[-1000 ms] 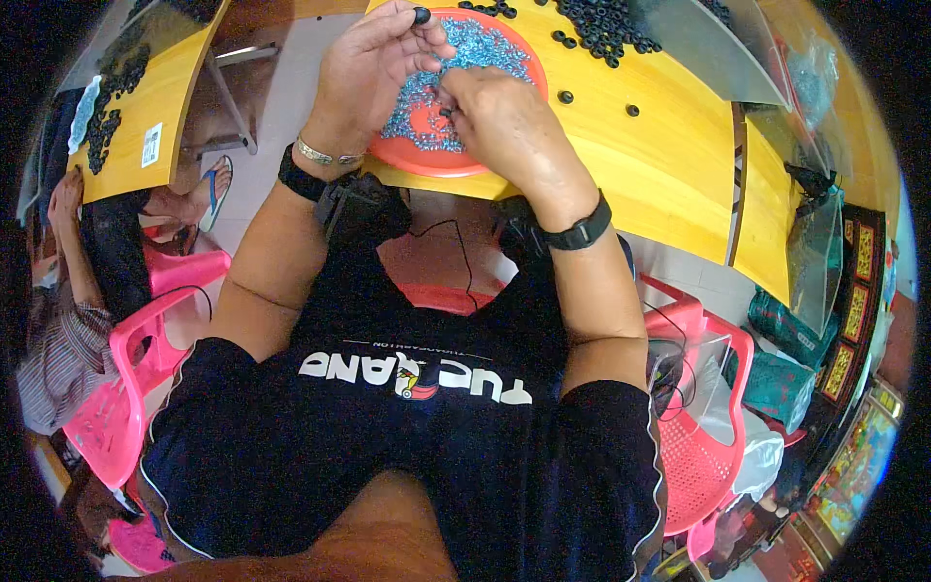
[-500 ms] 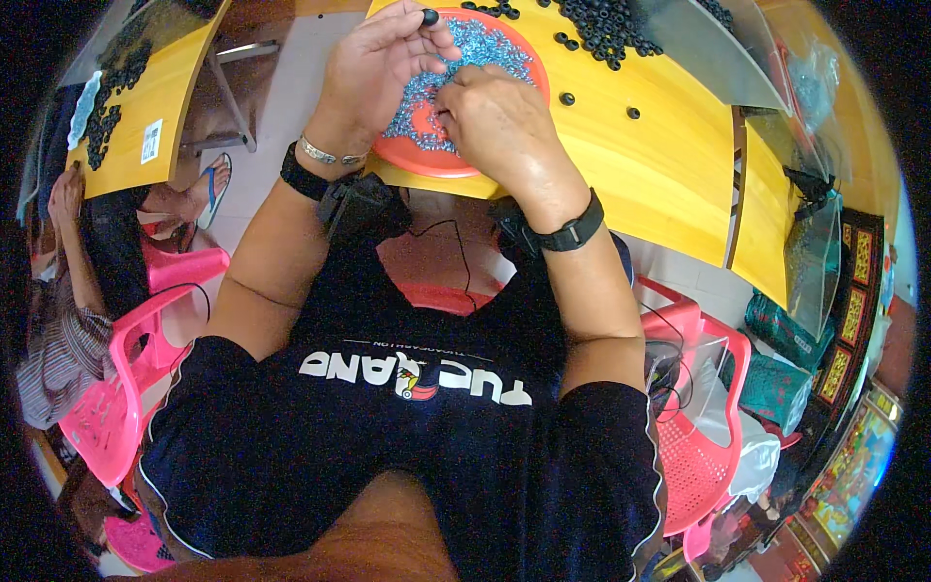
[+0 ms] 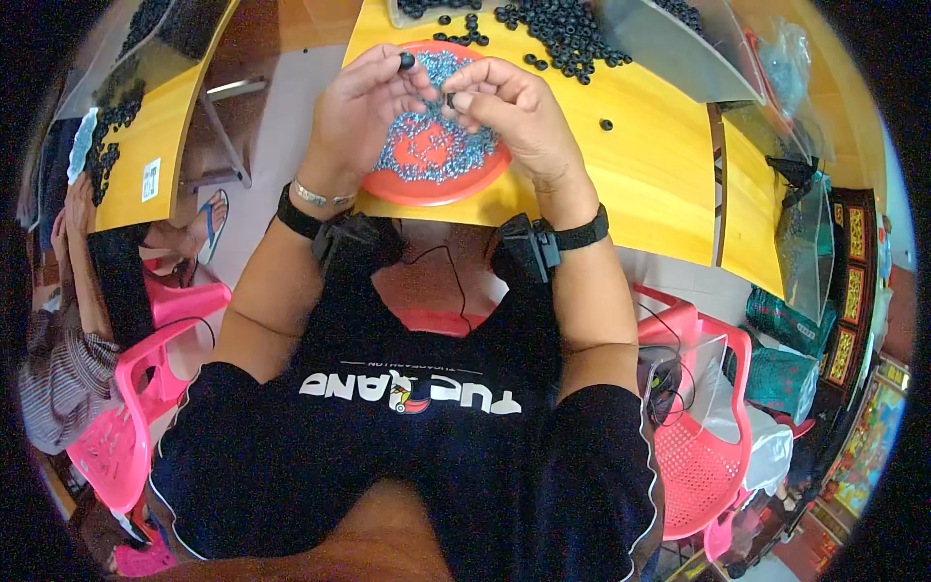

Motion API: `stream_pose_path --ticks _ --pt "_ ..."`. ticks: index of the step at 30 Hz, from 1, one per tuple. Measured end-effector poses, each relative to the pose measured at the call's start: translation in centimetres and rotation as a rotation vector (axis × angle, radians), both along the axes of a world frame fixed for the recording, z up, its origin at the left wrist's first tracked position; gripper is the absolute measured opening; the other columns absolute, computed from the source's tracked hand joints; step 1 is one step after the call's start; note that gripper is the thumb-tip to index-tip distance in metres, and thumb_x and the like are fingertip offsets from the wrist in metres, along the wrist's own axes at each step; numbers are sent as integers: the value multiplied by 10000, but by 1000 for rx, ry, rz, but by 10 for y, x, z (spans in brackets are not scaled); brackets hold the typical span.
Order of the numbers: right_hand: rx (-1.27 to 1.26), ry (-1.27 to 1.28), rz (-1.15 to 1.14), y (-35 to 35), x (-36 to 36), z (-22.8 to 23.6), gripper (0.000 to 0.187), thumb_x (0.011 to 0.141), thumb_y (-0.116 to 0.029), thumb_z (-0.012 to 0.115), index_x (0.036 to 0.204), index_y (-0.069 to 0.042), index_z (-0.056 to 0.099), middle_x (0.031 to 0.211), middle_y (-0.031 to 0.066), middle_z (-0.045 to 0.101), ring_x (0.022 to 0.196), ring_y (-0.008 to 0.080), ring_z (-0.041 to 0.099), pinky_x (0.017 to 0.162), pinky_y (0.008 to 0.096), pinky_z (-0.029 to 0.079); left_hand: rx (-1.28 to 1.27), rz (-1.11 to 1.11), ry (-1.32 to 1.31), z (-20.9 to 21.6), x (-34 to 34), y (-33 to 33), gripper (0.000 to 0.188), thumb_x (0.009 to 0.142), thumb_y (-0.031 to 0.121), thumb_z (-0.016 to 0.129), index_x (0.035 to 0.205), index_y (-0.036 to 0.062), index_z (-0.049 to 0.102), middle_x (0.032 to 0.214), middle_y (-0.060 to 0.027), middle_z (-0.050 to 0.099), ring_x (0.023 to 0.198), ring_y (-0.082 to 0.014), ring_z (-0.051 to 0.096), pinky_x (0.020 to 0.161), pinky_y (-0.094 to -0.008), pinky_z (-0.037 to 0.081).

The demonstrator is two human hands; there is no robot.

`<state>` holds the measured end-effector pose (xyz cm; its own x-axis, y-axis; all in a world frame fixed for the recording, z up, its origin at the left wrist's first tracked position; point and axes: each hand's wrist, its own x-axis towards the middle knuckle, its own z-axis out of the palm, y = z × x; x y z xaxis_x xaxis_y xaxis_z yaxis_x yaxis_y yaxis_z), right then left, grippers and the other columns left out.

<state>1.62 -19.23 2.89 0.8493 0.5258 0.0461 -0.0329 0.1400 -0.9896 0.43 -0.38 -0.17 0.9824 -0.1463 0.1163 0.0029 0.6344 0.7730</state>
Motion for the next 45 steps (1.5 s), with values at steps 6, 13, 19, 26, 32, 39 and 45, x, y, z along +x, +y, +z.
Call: stream_pose_path --ticks 6,13,19,26,32,39,45 --pt "143 88 -9 -4 2 -2 207 865 -89 589 1051 0 612 866 58 637 736 97 559 671 220 450 40 -27 12 0 -2 -2 180 934 183 464 960 18 530 889 -86 590 825 -186 590 745 -292 464" --pt "187 98 -51 -5 4 -4 199 881 -101 597 1050 1 618 907 74 651 764 110 582 690 231 470 80 -25 1 5 -8 -10 169 931 187 458 933 36 535 855 -59 586 798 -137 571 735 -262 458" --pt "220 71 -63 -8 8 -9 170 880 -91 598 1028 -11 625 911 68 650 753 121 578 687 241 471 145 -4 -34 13 -14 -16 155 907 179 470 920 45 546 802 -42 583 754 -118 561 690 -244 443" --pt "170 -61 -194 -3 2 -5 169 853 -55 627 1016 -11 640 903 53 648 753 112 569 693 242 469 273 -60 -59 11 -18 -22 189 928 197 455 981 31 528 845 -40 560 809 -122 562 724 -246 440" --pt "124 -217 -236 5 -6 1 164 841 -12 629 1003 -15 656 920 48 647 802 111 579 739 237 472 319 -34 -106 11 -19 -26 196 930 206 454 985 32 527 827 -38 563 797 -117 560 714 -244 434" --pt "-43 -455 -265 6 -5 1 163 831 -5 635 992 13 661 934 53 627 863 125 580 781 239 463 279 23 -84 9 -19 -30 154 892 179 471 907 43 539 779 -27 571 732 -108 554 667 -237 432" --pt "-257 -718 -348 12 -14 5 251 765 -5 691 1015 -7 665 913 64 626 831 140 582 743 253 470 186 1 -88 3 -17 -25 164 934 181 462 983 41 534 886 -25 563 813 -96 550 736 -239 441"
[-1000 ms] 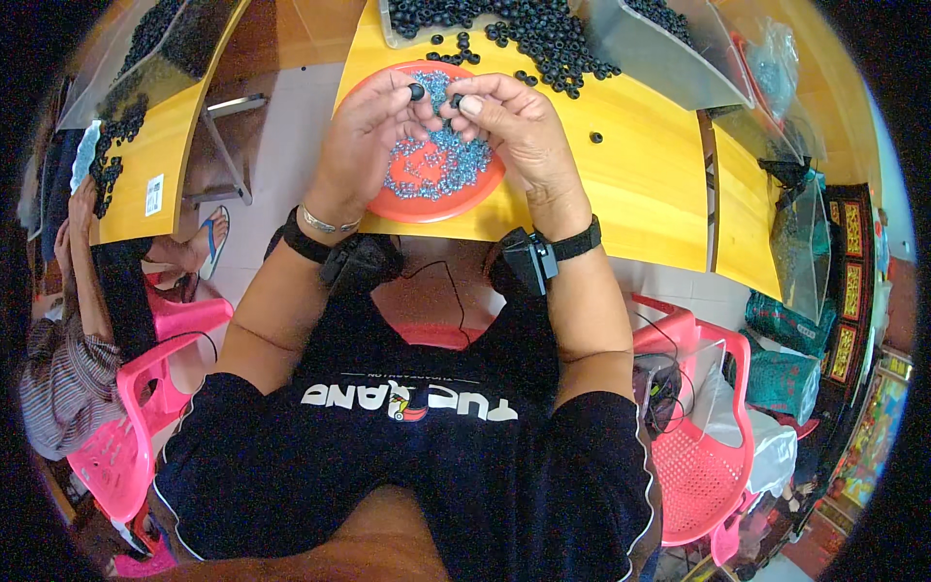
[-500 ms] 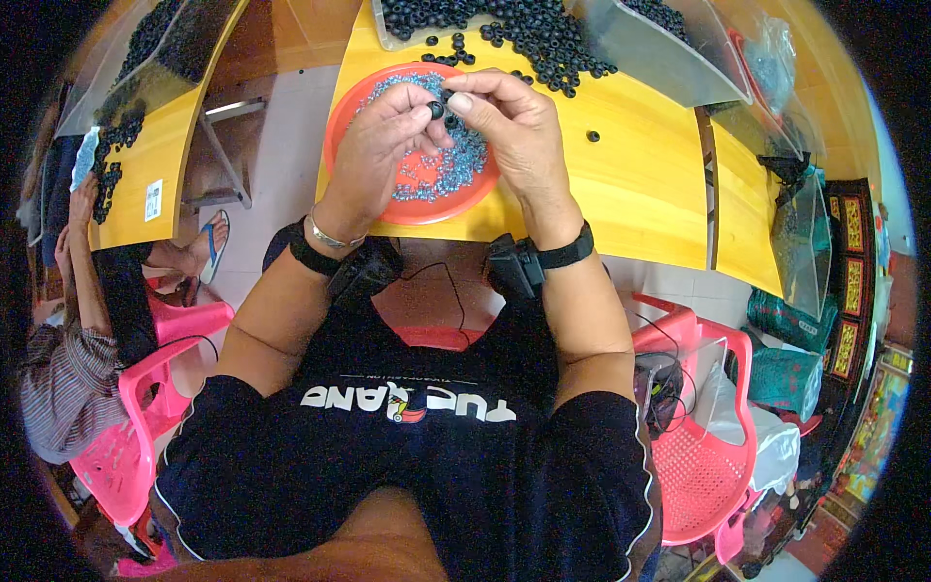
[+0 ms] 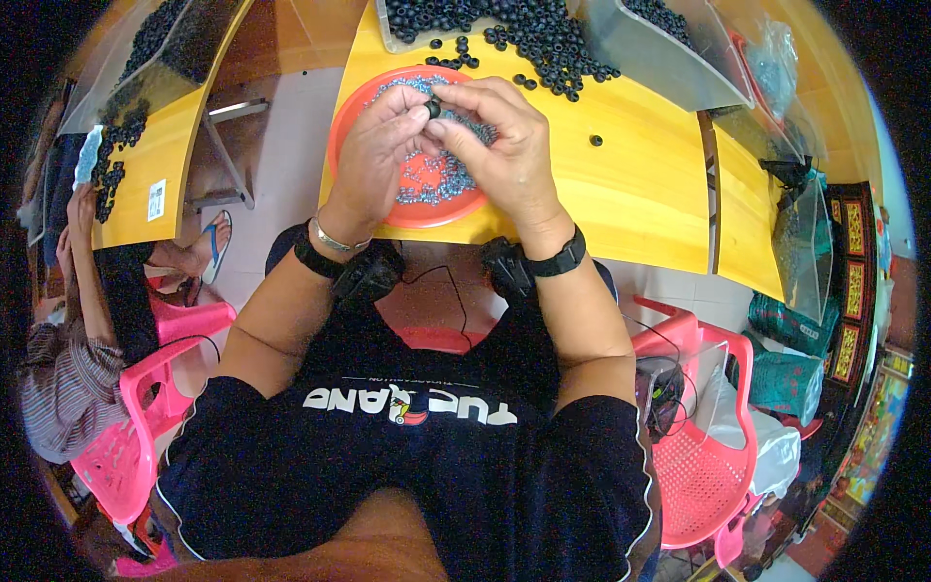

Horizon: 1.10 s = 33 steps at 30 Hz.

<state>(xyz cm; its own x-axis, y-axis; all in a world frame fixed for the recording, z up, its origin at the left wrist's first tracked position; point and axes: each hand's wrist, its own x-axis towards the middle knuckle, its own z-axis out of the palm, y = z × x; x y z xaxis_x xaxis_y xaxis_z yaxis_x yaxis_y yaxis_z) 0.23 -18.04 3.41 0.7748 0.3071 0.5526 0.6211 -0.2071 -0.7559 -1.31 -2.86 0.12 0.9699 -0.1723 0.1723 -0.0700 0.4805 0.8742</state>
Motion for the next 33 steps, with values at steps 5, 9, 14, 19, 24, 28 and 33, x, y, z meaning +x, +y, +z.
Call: stream_pose_path --ticks 5,9,14,19,24,28,33 --pt "-119 -188 -90 1 2 -1 299 709 -15 738 999 -20 667 895 77 627 803 156 594 721 258 479 24 -17 -19 2 -1 1 150 934 161 460 972 37 536 885 -16 549 822 -88 534 750 -245 442" --pt "-150 -221 -104 0 1 2 304 699 -18 741 993 -21 664 900 84 635 818 170 605 729 262 482 50 -37 -33 0 0 5 156 941 165 454 976 36 536 898 -25 554 829 -90 537 755 -254 445" --pt "-148 -239 -48 -5 4 5 315 684 -18 734 990 -27 665 939 89 645 878 201 603 779 290 474 -201 -219 81 8 -1 5 217 935 229 448 980 50 562 927 -29 579 855 -93 552 757 -246 449" --pt "-132 -239 -20 -4 6 7 285 660 -61 715 942 -51 678 933 99 655 885 237 607 792 323 478 -208 -259 90 11 -1 6 257 941 245 441 1031 34 556 970 -44 568 898 -111 550 780 -261 450" --pt "-139 -277 -22 -3 7 6 283 655 -65 721 935 -53 676 927 94 655 874 238 605 791 328 473 -260 -274 10 9 -1 3 271 942 234 437 1049 6 538 960 -59 549 908 -134 541 810 -292 446" --pt "-151 -325 -59 -1 5 8 280 638 -67 724 912 -62 669 908 85 651 851 241 598 772 329 471 -299 -279 30 7 -2 1 265 941 212 434 1064 -6 522 946 -55 530 909 -137 529 833 -311 440" --pt "-210 -426 -125 1 6 5 283 624 -62 718 901 -69 663 884 76 645 833 250 591 761 330 471 -321 -284 66 11 -3 1 256 943 201 429 1073 0 520 946 -45 527 906 -126 525 835 -311 438"
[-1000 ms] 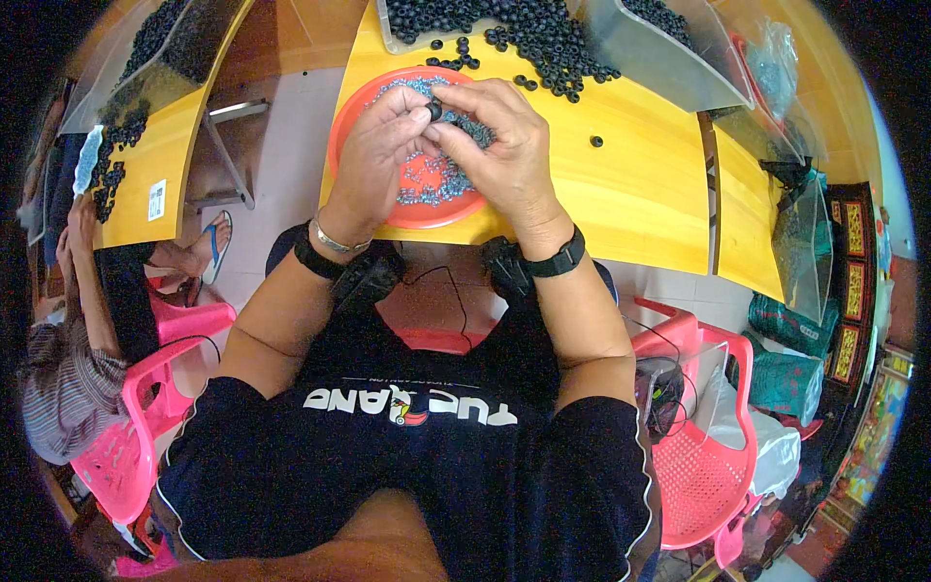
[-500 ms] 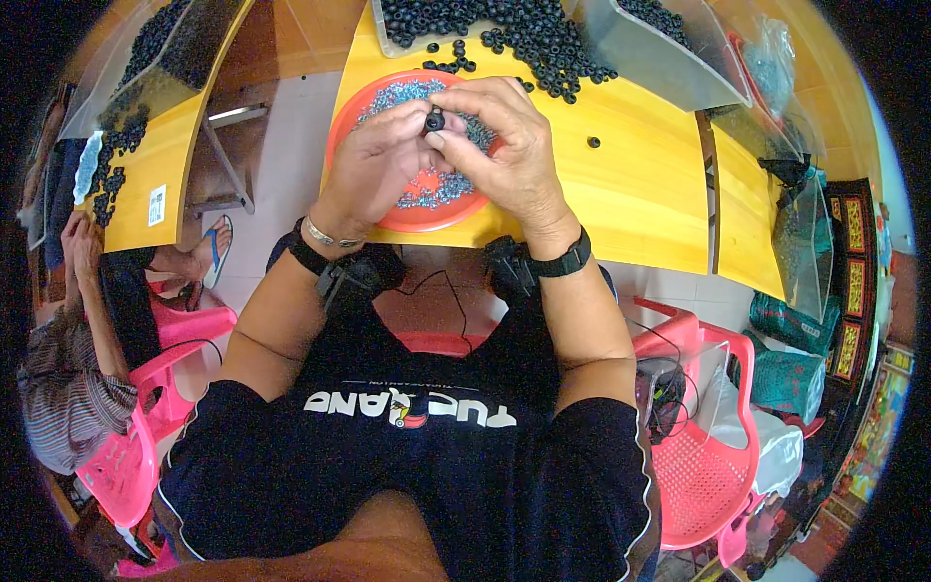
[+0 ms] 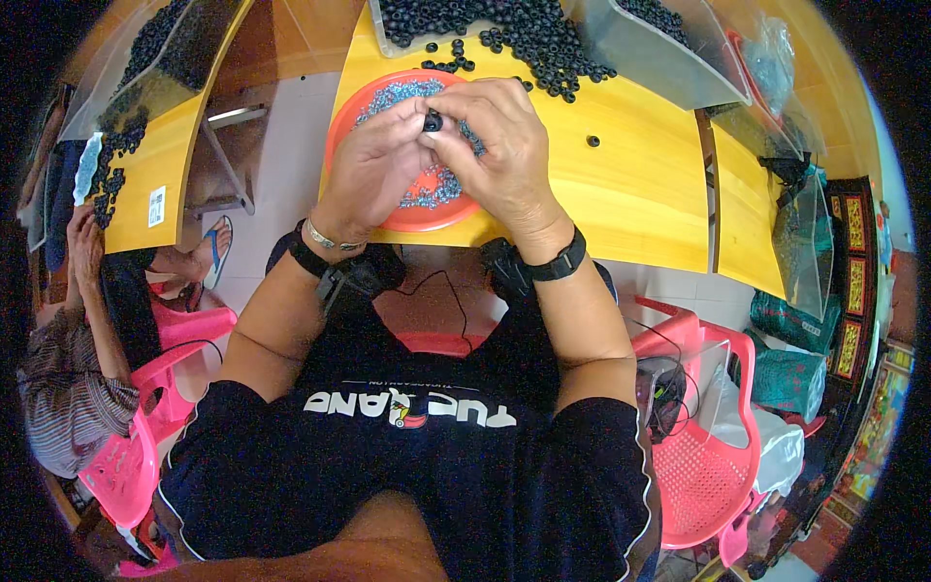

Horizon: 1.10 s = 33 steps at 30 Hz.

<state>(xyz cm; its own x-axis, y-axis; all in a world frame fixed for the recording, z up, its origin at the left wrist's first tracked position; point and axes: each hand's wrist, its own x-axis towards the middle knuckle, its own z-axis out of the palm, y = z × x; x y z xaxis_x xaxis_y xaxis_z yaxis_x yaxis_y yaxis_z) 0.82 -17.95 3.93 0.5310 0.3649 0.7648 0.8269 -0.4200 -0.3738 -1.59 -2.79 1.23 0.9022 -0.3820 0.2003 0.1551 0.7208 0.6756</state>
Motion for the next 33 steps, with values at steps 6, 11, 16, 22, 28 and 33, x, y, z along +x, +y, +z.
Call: stream_pose_path --ticks 6,11,16,22,28,33 --pt "-23 -5 8 0 -3 6 264 650 -63 704 910 -61 662 885 81 645 838 253 591 762 335 473 28 25 -3 -4 0 1 245 948 190 426 1071 3 525 946 -38 531 904 -119 527 828 -306 444" --pt "-50 49 87 -10 3 6 222 719 -76 685 938 -43 667 919 101 652 858 244 597 780 328 471 31 -7 44 -2 0 3 253 955 169 415 1083 -16 531 971 -58 546 912 -139 540 817 -292 448" --pt "181 486 275 -15 4 1 125 818 -76 636 922 -15 671 949 97 650 848 175 603 759 307 480 131 -38 0 0 0 5 268 953 176 422 1085 -32 530 967 -66 554 904 -150 549 812 -287 449" --pt "182 585 279 -17 0 5 114 849 -71 605 915 6 657 964 100 625 895 165 583 791 276 465 233 -32 -58 -4 3 4 260 953 176 419 1058 -30 538 946 -76 556 889 -162 554 807 -283 448" --pt "3 287 132 -17 2 5 164 768 -79 685 918 -17 660 925 93 640 884 201 596 789 300 463 164 -20 -19 -5 2 3 262 956 204 424 1049 -18 527 933 -68 551 895 -153 543 824 -295 440" --pt "-13 165 47 -6 -5 5 271 676 -91 753 923 -30 659 929 103 639 867 236 599 777 319 468 96 -47 -41 -7 4 7 266 964 223 421 1057 -11 504 962 -58 537 916 -136 522 840 -300 419"
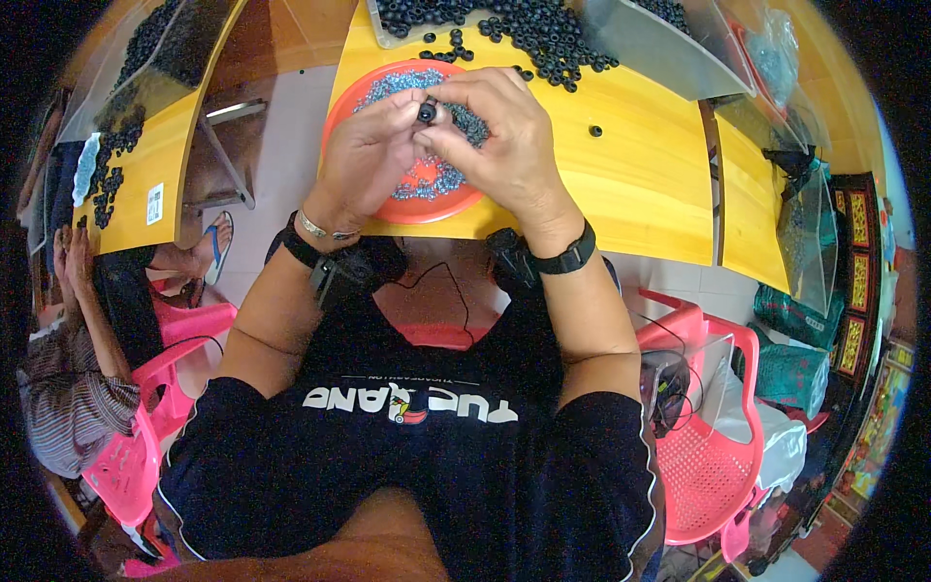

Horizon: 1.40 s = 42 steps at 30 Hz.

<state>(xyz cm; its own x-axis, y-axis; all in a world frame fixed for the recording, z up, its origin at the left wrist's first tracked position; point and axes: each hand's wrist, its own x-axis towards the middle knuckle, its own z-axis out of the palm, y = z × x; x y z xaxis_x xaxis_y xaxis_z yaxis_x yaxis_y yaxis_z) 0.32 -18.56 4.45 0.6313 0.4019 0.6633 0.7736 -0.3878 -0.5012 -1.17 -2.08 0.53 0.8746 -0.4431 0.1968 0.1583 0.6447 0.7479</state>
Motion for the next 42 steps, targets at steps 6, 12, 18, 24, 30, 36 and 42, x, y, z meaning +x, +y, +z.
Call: stream_pose_path --ticks 6,12,18,24,30,36,42 --pt "-15 -105 -73 5 -1 -5 287 654 -90 770 911 -35 654 897 106 637 844 256 595 745 333 473 -60 62 101 0 -3 -5 246 957 149 409 1077 -34 522 949 -58 542 890 -134 543 844 -307 452" --pt "-72 -182 -105 5 -2 -2 254 668 -103 762 886 -41 649 859 101 633 827 269 590 728 341 475 -66 60 124 2 -4 -6 248 955 141 417 1094 -40 516 960 -56 537 900 -126 539 843 -295 450" --pt "-108 -227 -112 7 -2 -3 239 672 -104 750 874 -39 642 842 99 625 816 272 587 721 345 481 -77 37 96 0 -4 -7 262 954 193 435 1102 -16 489 1012 -69 542 961 -153 532 857 -301 421" --pt "-123 -260 -97 6 -1 -6 222 679 -97 742 864 -34 637 828 104 623 801 275 589 721 348 485 -30 67 173 4 -6 -7 204 950 151 421 1023 -6 529 928 -45 531 884 -130 536 839 -297 451" --pt "-115 -204 -106 6 1 -5 226 686 -97 737 886 -40 648 849 104 634 800 273 592 728 350 483 -45 32 114 2 -2 -2 290 951 192 428 1124 -32 492 1002 -79 554 957 -161 552 865 -310 436" --pt "-102 -109 -115 6 0 -2 258 686 -117 736 922 -58 653 875 94 645 822 269 596 727 342 477 -77 43 125 0 2 -7 265 941 165 429 1108 -24 509 982 -68 560 912 -147 560 853 -305 454" --pt "-126 -126 -105 5 -1 13 231 693 -116 745 895 -48 657 855 93 652 816 265 601 733 340 461 114 185 135 1 0 -1 247 942 224 435 1061 32 534 979 -32 560 898 -113 547 786 -271 440"
